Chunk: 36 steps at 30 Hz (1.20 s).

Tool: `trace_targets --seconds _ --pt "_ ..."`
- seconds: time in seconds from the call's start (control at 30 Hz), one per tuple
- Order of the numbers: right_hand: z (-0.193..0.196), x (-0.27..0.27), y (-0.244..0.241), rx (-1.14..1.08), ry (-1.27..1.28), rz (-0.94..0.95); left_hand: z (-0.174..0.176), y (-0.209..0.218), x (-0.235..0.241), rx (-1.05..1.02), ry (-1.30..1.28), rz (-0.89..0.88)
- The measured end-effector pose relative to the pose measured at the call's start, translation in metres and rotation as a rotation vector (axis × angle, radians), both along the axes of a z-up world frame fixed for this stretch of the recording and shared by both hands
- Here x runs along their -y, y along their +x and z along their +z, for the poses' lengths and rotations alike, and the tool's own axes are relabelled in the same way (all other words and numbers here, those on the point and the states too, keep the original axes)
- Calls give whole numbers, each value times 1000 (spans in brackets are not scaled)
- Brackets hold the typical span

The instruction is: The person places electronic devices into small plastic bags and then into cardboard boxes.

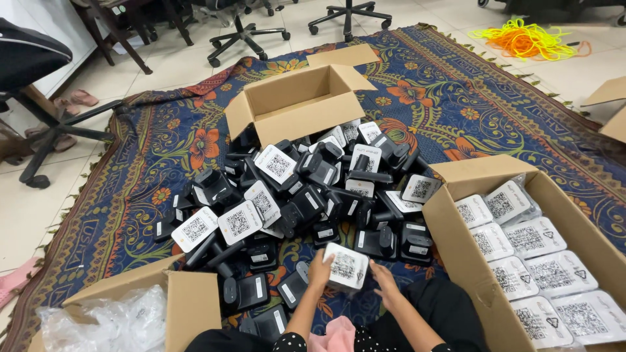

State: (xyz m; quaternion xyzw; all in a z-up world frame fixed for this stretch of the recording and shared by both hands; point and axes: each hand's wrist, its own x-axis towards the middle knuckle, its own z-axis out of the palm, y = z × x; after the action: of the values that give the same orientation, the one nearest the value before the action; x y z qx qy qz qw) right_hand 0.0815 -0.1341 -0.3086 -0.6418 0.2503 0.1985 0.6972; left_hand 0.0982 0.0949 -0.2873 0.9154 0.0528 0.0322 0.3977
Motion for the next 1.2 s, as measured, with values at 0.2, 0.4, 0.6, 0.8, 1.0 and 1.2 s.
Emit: trace_targets --seconds 0.2,0.4,0.6,0.8,1.0,1.2 --pt "140 -27 -31 -62 520 46 -36 9 -18 -180 -1535 356" --pt "183 6 17 348 364 15 35 39 51 -122 -1665 -20" --pt "251 133 12 591 195 -42 159 49 177 -281 -1416 -193" --pt "250 275 -8 587 -6 -300 113 83 356 -197 -1320 -380" --pt "192 371 -23 561 -57 -580 90 65 474 -449 -1203 -447" --pt "126 402 -6 462 -156 -612 2 72 527 -392 -848 -572"
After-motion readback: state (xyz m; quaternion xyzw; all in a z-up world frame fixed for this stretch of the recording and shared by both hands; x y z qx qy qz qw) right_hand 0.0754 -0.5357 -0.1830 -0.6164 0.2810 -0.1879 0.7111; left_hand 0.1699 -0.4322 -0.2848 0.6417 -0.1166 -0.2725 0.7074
